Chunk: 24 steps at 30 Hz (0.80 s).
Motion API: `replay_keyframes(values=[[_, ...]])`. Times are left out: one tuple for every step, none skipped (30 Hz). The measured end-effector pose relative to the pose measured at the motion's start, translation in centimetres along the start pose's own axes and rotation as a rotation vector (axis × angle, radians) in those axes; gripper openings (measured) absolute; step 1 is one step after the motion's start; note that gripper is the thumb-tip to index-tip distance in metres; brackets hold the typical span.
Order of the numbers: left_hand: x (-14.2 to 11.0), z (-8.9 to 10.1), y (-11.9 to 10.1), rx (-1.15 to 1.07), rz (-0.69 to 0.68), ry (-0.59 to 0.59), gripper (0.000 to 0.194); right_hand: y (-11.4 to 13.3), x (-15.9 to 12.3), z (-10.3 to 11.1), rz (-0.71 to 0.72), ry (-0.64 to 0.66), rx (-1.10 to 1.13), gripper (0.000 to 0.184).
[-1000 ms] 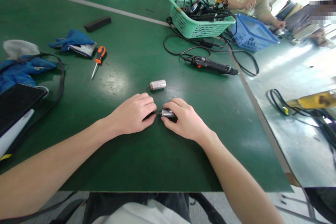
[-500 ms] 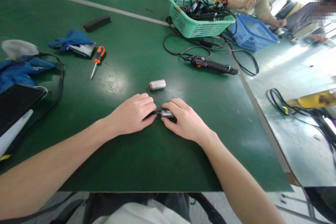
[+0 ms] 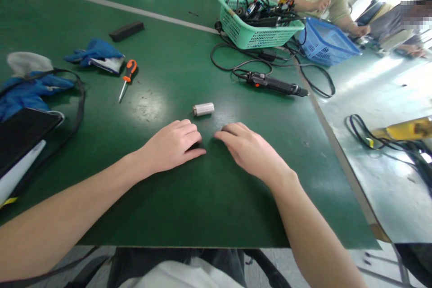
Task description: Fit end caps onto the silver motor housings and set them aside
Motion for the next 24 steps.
replay_keyframes(values=[[0.0, 0.0, 0.0, -0.008, 0.003, 0.003, 0.029, -1.9, -0.4, 0.1, -0.057, -0.025, 0.005, 0.042], [0.0, 0.0, 0.0, -0.015, 0.005, 0.005, 0.028, -4.1, -0.9, 0.1, -0.117, -0.048, 0.014, 0.044], [0.0, 0.1, 0.0, -0.02, 0.006, 0.005, 0.027, -6.4, -1.6, 0.2, -0.182, -0.072, 0.021, 0.045], [0.0, 0.1, 0.0, -0.021, 0.008, 0.004, 0.027, -8.7, -2.4, 0.1, -0.246, -0.088, 0.025, 0.045], [0.0, 0.0, 0.0, -0.02, 0.008, 0.003, 0.027, -11.1, -3.3, 0.1, -0.318, -0.118, 0.024, 0.044], [-0.1, 0.0, 0.0, -0.018, 0.008, -0.002, 0.027, -13.3, -4.4, 0.2, -0.398, -0.15, 0.013, 0.044], [-0.1, 0.0, 0.1, -0.016, 0.007, -0.005, 0.028, -15.2, -5.5, 0.2, -0.478, -0.173, -0.001, 0.044], [-0.1, 0.0, 0.1, -0.015, 0.006, -0.009, 0.028, -16.9, -6.6, 0.2, -0.556, -0.192, -0.018, 0.044], [-0.1, -0.1, 0.1, -0.015, 0.006, -0.009, 0.027, -18.2, -7.5, 0.1, -0.623, -0.198, -0.034, 0.044], [-0.1, -0.1, 0.1, -0.015, 0.005, -0.009, 0.027, -19.2, -8.3, 0.0, -0.678, -0.194, -0.048, 0.043], [-0.1, -0.2, 0.1, -0.016, 0.005, -0.008, 0.027, -19.9, -8.8, -0.2, -0.719, -0.184, -0.059, 0.042], [-0.1, -0.2, 0.2, -0.016, 0.006, -0.006, 0.027, -20.2, -9.2, -0.3, -0.745, -0.172, -0.068, 0.041], [-0.1, -0.3, 0.2, -0.016, 0.006, -0.002, 0.027, -20.4, -9.4, -0.4, -0.759, -0.163, -0.073, 0.04], [-0.1, -0.3, 0.2, -0.015, 0.007, 0.0, 0.028, -20.5, -9.4, -0.5, -0.764, -0.158, -0.076, 0.04], [-0.2, -0.3, 0.2, -0.015, 0.007, 0.002, 0.028, -20.5, -9.4, -0.5, -0.764, -0.159, -0.077, 0.04], [-0.2, -0.3, 0.2, -0.014, 0.008, 0.003, 0.028, -20.4, -9.4, -0.5, -0.764, -0.164, -0.075, 0.04], [-0.2, -0.3, 0.2, -0.013, 0.009, 0.004, 0.027, -20.4, -9.4, -0.4, -0.765, -0.17, -0.071, 0.04], [-0.2, -0.3, 0.2, -0.012, 0.008, 0.005, 0.027, -20.4, -9.4, -0.4, -0.77, -0.177, -0.064, 0.039], [-0.2, -0.3, 0.2, -0.011, 0.008, 0.005, 0.027, -20.4, -9.4, -0.4, -0.779, -0.184, -0.057, 0.038], [-0.2, -0.3, 0.1, -0.01, 0.007, 0.006, 0.027, -20.4, -9.4, -0.3, -0.79, -0.191, -0.052, 0.037], [-0.2, -0.3, 0.1, -0.008, 0.007, 0.005, 0.027, -20.4, -9.4, -0.3, -0.802, -0.199, -0.051, 0.036], [-0.2, -0.3, 0.1, -0.007, 0.005, 0.004, 0.027, -20.3, -9.4, -0.3, -0.815, -0.208, -0.053, 0.037], [-0.2, -0.4, 0.1, -0.005, 0.005, 0.003, 0.028, -20.3, -9.4, -0.3, -0.826, -0.219, -0.055, 0.038], [-0.2, -0.4, 0.1, -0.003, 0.004, 0.003, 0.027, -20.2, -9.4, -0.3, -0.834, -0.232, -0.054, 0.039]])
Point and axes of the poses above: each hand's wrist, its own x-axis towards the middle knuckle, its own z-axis out of the back of the hand, y = z × x, the point moved 8 cm from there along x, towards the middle knuckle, and after that the axes turned 14 degrees about y, right-handed, at the moved point
